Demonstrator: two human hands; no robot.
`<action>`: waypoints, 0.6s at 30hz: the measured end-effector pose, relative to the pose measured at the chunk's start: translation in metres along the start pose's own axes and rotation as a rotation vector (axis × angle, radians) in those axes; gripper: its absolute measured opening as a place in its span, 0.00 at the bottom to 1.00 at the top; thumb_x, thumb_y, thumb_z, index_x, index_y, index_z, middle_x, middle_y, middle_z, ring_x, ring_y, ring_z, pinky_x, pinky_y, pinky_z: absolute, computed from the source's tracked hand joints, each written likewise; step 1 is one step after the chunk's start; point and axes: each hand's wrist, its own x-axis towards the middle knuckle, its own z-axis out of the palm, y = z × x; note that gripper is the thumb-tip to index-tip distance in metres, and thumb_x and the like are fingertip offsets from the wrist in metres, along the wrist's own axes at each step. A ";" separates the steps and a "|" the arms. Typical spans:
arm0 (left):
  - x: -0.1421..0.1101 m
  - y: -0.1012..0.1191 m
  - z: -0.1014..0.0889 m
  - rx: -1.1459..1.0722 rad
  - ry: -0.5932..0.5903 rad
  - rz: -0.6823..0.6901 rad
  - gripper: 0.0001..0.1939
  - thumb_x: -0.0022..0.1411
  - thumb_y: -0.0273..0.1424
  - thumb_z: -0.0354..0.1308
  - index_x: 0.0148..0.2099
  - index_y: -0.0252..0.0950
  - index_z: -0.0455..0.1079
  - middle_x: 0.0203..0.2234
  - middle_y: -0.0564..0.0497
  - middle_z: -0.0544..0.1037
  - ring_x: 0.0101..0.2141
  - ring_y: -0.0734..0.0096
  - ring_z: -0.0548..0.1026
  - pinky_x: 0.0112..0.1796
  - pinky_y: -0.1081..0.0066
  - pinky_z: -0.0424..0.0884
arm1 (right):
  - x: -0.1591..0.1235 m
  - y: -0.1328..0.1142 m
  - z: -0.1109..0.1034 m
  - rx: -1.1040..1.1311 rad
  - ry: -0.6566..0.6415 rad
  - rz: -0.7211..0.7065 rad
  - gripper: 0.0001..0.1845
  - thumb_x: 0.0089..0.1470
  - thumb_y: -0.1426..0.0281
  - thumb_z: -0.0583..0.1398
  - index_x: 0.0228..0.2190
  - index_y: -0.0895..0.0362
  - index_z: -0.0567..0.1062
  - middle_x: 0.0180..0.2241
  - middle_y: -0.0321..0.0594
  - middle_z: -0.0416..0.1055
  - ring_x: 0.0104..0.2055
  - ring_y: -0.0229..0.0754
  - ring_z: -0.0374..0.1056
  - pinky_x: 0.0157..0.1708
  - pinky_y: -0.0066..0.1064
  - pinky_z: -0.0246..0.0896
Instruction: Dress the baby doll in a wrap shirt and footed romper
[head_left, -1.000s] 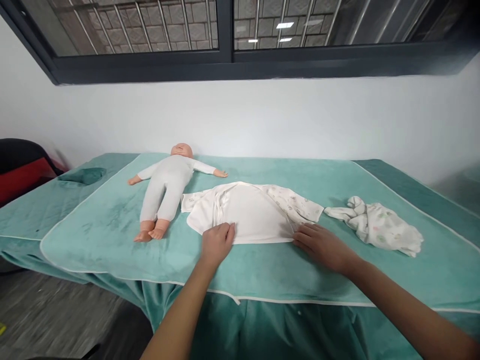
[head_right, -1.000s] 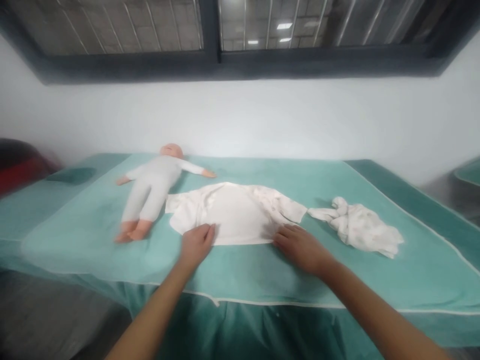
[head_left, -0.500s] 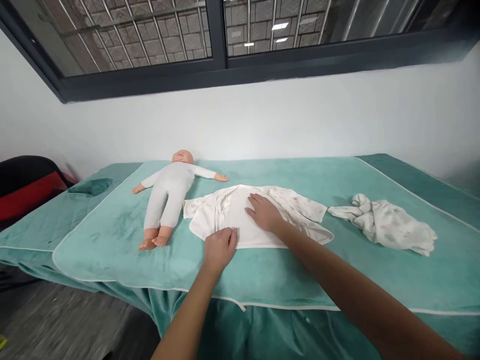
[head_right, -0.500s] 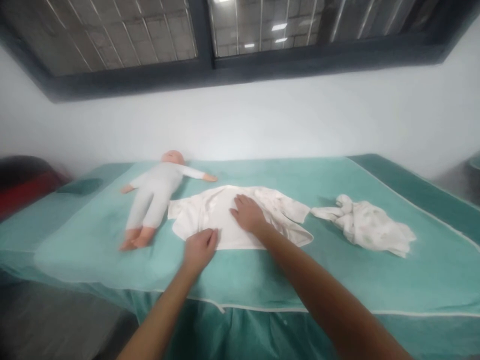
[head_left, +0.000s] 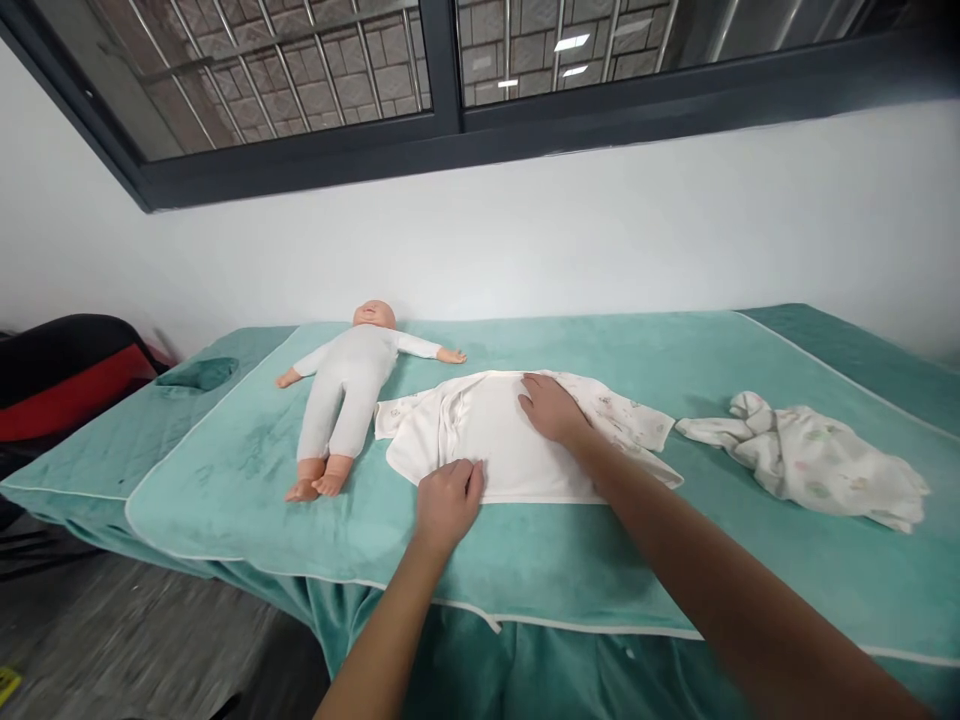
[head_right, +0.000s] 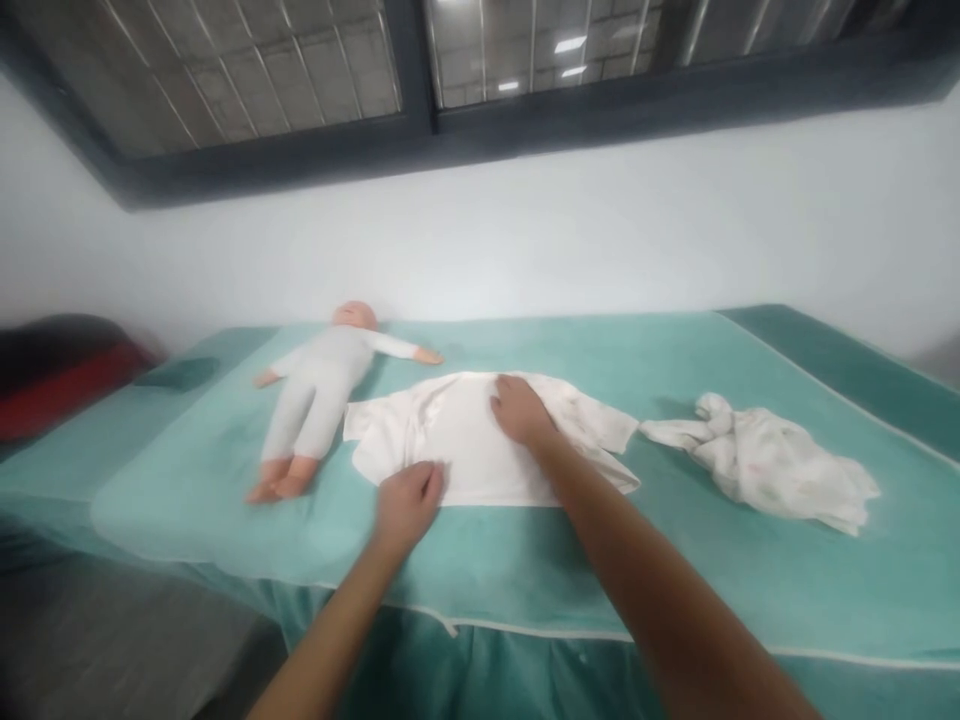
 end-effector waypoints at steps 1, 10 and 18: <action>0.000 0.000 0.000 0.000 0.002 0.000 0.21 0.72 0.36 0.45 0.27 0.38 0.67 0.21 0.51 0.76 0.23 0.71 0.70 0.27 0.68 0.52 | 0.000 -0.001 -0.001 -0.008 -0.007 -0.009 0.31 0.66 0.62 0.47 0.63 0.66 0.63 0.66 0.54 0.59 0.69 0.51 0.52 0.68 0.43 0.44; -0.004 0.008 -0.007 -0.137 -0.018 -0.038 0.21 0.70 0.34 0.47 0.25 0.37 0.67 0.22 0.49 0.77 0.26 0.69 0.73 0.28 0.68 0.58 | -0.042 -0.045 -0.004 -0.046 -0.074 -0.139 0.33 0.68 0.58 0.45 0.65 0.66 0.61 0.69 0.56 0.50 0.72 0.53 0.45 0.68 0.49 0.44; 0.037 -0.049 -0.111 -0.680 0.175 -0.523 0.18 0.65 0.42 0.51 0.35 0.37 0.77 0.32 0.51 0.83 0.34 0.66 0.78 0.38 0.69 0.72 | -0.047 -0.092 -0.029 0.687 -0.241 -0.093 0.26 0.65 0.51 0.50 0.55 0.49 0.73 0.59 0.41 0.70 0.62 0.48 0.66 0.62 0.46 0.61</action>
